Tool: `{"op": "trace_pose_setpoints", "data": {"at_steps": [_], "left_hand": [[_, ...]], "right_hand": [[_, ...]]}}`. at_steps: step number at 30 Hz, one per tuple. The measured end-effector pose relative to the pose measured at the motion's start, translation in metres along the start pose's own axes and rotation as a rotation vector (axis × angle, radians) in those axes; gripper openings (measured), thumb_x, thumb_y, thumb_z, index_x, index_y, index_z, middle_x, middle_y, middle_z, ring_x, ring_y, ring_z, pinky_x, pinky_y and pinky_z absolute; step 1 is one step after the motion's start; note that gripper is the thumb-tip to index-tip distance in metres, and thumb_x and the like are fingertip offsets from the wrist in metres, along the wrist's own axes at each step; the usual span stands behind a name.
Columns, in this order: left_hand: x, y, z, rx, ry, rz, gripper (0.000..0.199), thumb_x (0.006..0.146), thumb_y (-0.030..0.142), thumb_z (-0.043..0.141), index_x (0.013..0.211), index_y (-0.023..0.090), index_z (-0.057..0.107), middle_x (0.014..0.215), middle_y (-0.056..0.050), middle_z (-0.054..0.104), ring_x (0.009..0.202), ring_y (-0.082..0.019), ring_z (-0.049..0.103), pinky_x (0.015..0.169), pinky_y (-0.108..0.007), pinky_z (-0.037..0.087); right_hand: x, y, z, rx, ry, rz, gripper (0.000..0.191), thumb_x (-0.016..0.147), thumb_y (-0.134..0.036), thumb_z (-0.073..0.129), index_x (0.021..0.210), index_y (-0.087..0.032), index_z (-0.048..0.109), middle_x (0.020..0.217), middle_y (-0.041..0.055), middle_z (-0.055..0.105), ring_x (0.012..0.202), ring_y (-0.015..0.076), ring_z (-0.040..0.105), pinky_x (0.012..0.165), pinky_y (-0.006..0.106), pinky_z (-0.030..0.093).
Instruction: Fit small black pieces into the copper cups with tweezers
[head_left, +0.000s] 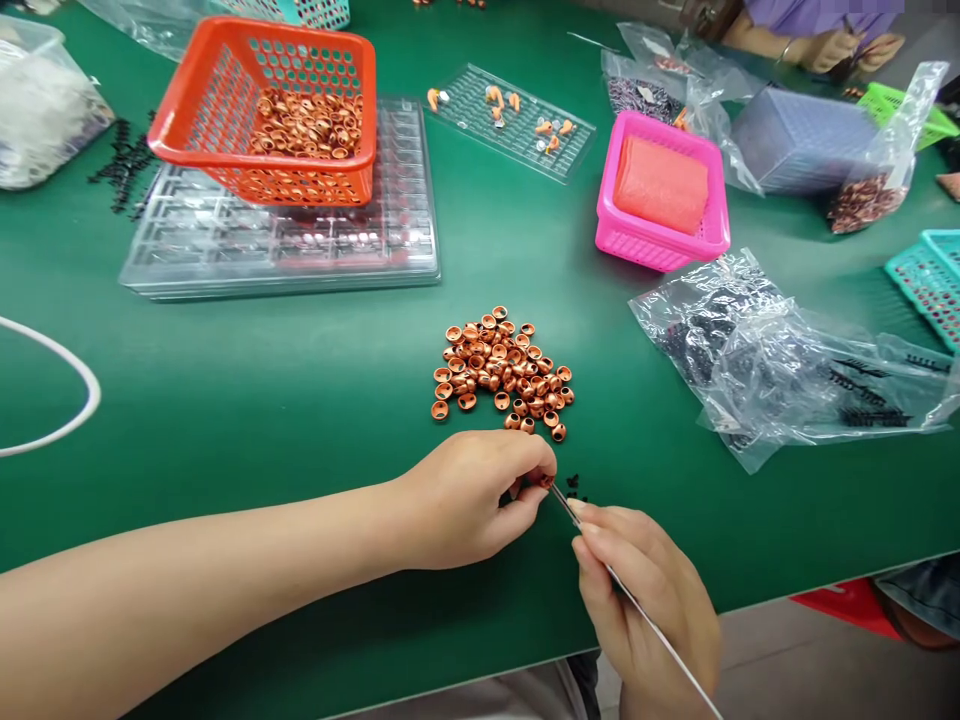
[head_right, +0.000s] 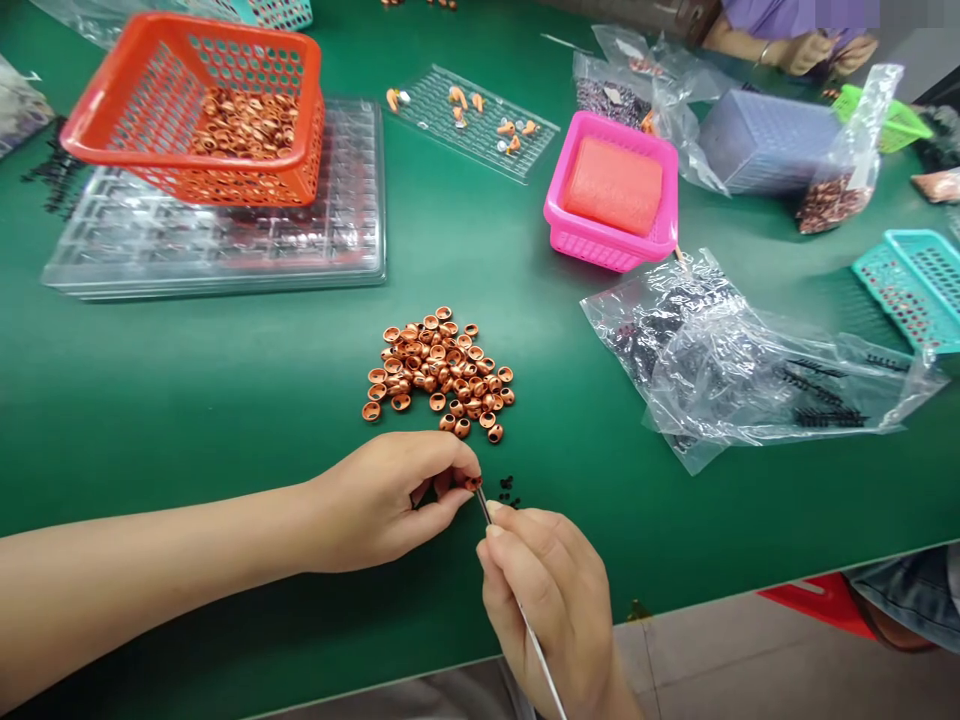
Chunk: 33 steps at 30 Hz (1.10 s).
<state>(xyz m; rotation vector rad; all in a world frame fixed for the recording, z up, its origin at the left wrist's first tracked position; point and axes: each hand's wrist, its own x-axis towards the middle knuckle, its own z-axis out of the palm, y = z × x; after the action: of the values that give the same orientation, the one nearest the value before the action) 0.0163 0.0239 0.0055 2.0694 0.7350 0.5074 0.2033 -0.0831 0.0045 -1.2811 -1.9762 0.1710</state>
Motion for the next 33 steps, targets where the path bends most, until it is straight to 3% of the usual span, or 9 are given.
{"op": "trace_pose_setpoints", "data": {"at_steps": [8, 15, 20, 25, 33], "left_hand": [[-0.0011, 0.0006, -0.0013, 0.040, -0.007, 0.037, 0.015, 0.081, 0.008, 0.054, 0.093, 0.016, 0.059, 0.073, 0.003, 0.058, 0.060, -0.009, 0.049, 0.057, -0.020, 0.038], [-0.0001, 0.0015, -0.0005, 0.065, -0.019, 0.061, 0.019, 0.081, 0.008, 0.051, 0.096, 0.015, 0.059, 0.077, 0.000, 0.062, 0.064, -0.011, 0.054, 0.058, -0.021, 0.041], [-0.0001, -0.0001, 0.0006, 0.068, -0.008, 0.120, 0.028, 0.085, 0.008, 0.049, 0.108, 0.014, 0.063, 0.084, -0.004, 0.067, 0.072, -0.014, 0.059, 0.064, -0.024, 0.046], [-0.0019, -0.0001, -0.0024, 0.052, -0.042, 0.119, 0.024, 0.090, 0.010, 0.047, 0.108, 0.012, 0.063, 0.089, -0.007, 0.068, 0.079, -0.017, 0.061, 0.070, -0.026, 0.048], [-0.0048, 0.0023, -0.0050, 0.040, -0.057, 0.105, 0.025, 0.096, 0.011, 0.043, 0.111, 0.013, 0.062, 0.088, -0.007, 0.066, 0.076, -0.016, 0.059, 0.065, -0.024, 0.046]], "right_hand": [[-0.0025, 0.0004, 0.0015, 0.019, 0.013, 0.020, 0.033, 0.084, -0.001, 0.062, 0.114, -0.014, 0.058, 0.109, 0.0107, 0.070, 0.100, 0.0182, 0.069, 0.084, 0.034, 0.060], [-0.0012, -0.0002, 0.0015, 0.010, 0.018, 0.020, 0.032, 0.085, -0.003, 0.062, 0.114, -0.016, 0.058, 0.108, 0.0101, 0.072, 0.098, 0.0179, 0.070, 0.082, 0.034, 0.061], [-0.0018, 0.0000, 0.0021, 0.019, 0.013, 0.010, 0.033, 0.084, -0.002, 0.063, 0.114, -0.013, 0.059, 0.108, 0.0111, 0.071, 0.098, 0.0182, 0.069, 0.083, 0.034, 0.060], [-0.0014, -0.0001, 0.0007, 0.026, 0.011, 0.010, 0.032, 0.083, -0.001, 0.063, 0.113, -0.013, 0.059, 0.108, 0.0116, 0.071, 0.098, 0.0185, 0.069, 0.082, 0.034, 0.061], [-0.0021, 0.0006, 0.0002, 0.024, 0.035, 0.017, 0.035, 0.084, -0.002, 0.063, 0.115, -0.016, 0.059, 0.109, 0.0103, 0.072, 0.098, 0.0184, 0.069, 0.079, 0.035, 0.061]]}}
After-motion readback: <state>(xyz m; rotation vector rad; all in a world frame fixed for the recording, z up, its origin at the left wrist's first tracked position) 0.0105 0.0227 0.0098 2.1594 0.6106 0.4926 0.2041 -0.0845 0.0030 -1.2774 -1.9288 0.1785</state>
